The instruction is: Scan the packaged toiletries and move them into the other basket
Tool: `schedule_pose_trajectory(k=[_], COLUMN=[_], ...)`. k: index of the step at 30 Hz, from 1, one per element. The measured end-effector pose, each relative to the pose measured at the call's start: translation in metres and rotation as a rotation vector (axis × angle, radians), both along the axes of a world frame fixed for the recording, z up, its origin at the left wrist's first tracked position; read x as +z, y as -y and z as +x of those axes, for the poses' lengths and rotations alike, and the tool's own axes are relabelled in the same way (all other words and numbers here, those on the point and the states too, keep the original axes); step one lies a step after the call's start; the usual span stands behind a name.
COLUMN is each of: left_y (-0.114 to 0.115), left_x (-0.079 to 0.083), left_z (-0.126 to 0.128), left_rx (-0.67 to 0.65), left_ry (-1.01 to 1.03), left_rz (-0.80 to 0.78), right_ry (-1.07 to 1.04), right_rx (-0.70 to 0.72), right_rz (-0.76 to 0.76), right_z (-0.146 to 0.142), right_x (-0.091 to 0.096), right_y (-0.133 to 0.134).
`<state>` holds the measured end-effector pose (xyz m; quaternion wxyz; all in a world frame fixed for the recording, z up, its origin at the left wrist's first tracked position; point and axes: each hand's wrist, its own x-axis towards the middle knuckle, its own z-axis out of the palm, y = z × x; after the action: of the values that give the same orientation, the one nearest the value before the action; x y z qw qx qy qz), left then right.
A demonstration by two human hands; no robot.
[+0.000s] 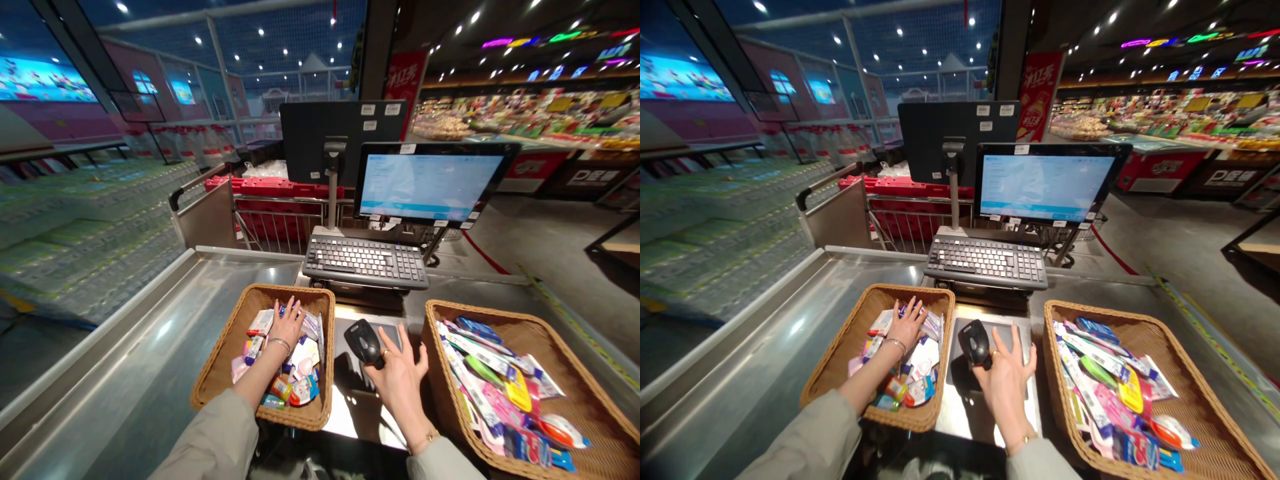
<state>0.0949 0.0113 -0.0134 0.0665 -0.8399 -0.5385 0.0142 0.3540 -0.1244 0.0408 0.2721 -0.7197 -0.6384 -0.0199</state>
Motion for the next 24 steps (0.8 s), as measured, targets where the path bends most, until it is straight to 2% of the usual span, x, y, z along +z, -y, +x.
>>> schedule_pose_trajectory(k=[8,16,24], left_y=[-0.003,-0.002,0.004], left_x=[0.0,0.001,0.012], left_z=[-0.001,-0.009,-0.012], left_rx=[-0.042,-0.093,-0.104], left_ry=[0.019,0.049,0.041], left_rz=[0.016,0.145,0.144], right_ry=[0.004,-0.009,-0.02], right_rx=[-0.004,0.003,0.026], right_rz=[-0.008,0.01,0.019], right_z=[0.001,0.002,0.003], right_x=[0.0,-0.001,-0.002], right_y=[-0.002,-0.001,0.0])
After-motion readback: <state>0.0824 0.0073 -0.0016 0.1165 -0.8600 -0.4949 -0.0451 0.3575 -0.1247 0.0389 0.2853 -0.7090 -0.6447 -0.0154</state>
